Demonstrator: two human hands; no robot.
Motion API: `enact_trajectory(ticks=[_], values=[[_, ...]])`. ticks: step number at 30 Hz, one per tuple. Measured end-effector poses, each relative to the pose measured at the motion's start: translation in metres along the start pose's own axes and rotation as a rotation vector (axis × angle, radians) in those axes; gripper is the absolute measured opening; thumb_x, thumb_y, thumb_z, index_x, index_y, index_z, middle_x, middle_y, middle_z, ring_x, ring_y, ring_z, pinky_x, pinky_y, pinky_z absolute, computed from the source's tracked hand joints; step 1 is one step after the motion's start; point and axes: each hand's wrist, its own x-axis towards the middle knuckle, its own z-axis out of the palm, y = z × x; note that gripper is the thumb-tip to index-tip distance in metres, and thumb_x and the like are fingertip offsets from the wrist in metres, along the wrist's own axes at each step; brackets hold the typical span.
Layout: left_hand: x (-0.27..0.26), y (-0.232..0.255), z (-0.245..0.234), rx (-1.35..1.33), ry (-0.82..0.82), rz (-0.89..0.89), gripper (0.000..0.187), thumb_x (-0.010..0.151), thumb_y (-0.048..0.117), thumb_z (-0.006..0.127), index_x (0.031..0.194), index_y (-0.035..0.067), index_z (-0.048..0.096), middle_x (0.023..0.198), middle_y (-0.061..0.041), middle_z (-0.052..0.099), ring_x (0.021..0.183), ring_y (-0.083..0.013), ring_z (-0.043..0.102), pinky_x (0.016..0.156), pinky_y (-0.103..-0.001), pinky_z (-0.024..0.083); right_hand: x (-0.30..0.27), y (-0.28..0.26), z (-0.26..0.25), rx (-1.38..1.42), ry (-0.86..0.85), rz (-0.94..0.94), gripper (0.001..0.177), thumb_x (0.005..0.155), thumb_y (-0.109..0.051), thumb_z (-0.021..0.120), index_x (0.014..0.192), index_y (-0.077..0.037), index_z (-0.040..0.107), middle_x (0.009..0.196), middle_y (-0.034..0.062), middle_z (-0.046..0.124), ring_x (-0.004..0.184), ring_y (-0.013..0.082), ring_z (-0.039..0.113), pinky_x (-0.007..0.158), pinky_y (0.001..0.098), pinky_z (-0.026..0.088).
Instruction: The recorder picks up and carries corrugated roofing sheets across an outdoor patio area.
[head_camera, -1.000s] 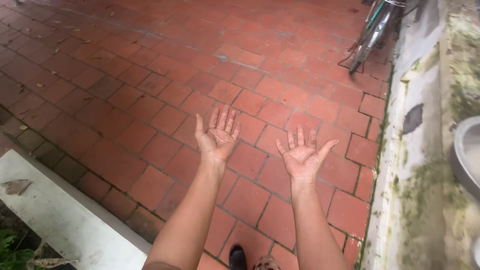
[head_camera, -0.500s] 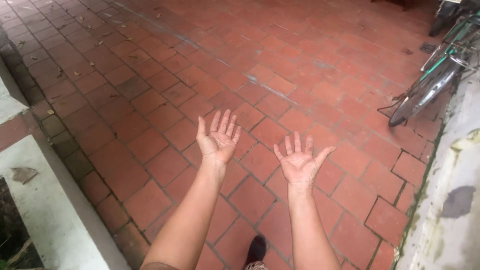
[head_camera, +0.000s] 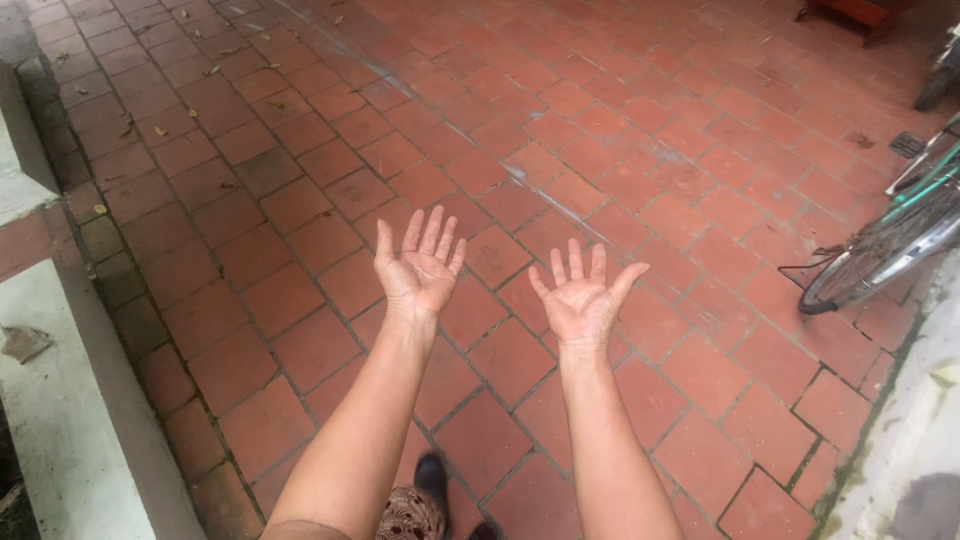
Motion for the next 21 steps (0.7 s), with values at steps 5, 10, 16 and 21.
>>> enact_trajectory(ticks=[5, 10, 16, 21], values=[[0.071, 0.003, 0.009, -0.012, -0.012, 0.013, 0.086, 0.091, 0.065, 0.052, 0.157, 0.013, 0.035, 0.157, -0.010, 0.050, 0.146, -0.0276, 0.046, 0.121, -0.049, 0.029, 0.075, 0.008, 0.011, -0.031, 0.004, 0.009, 0.123, 0.068, -0.089, 0.053, 0.163, -0.027, 0.005, 0.172, 0.0096, 0.011, 0.158, 0.0350, 0.006, 0.121, 0.0709, 0.010], [0.176, 0.018, 0.014, -0.039, -0.027, 0.008, 0.085, 0.092, 0.066, 0.050, 0.158, 0.014, 0.035, 0.158, -0.008, 0.049, 0.146, -0.0268, 0.045, 0.121, -0.049, 0.027, 0.174, 0.023, 0.031, -0.042, 0.007, 0.016, 0.121, 0.071, -0.088, 0.054, 0.163, -0.026, 0.005, 0.173, 0.0114, 0.012, 0.159, 0.0343, 0.007, 0.122, 0.0713, 0.009], [0.311, 0.058, 0.041, -0.022, -0.042, 0.019, 0.085, 0.091, 0.067, 0.049, 0.157, 0.014, 0.037, 0.157, -0.008, 0.050, 0.146, -0.0270, 0.044, 0.122, -0.050, 0.024, 0.313, 0.062, 0.073, -0.080, -0.022, 0.058, 0.123, 0.068, -0.087, 0.056, 0.164, -0.028, 0.006, 0.172, 0.0083, 0.013, 0.159, 0.0339, 0.006, 0.122, 0.0716, 0.006], [0.389, 0.067, 0.057, 0.008, -0.034, 0.009, 0.085, 0.091, 0.068, 0.048, 0.156, 0.015, 0.038, 0.157, -0.008, 0.051, 0.145, -0.0253, 0.045, 0.122, -0.052, 0.021, 0.387, 0.083, 0.084, -0.099, -0.039, 0.088, 0.126, 0.065, -0.089, 0.058, 0.163, -0.028, 0.007, 0.173, 0.0062, 0.015, 0.159, 0.0329, 0.007, 0.121, 0.0704, 0.007]])
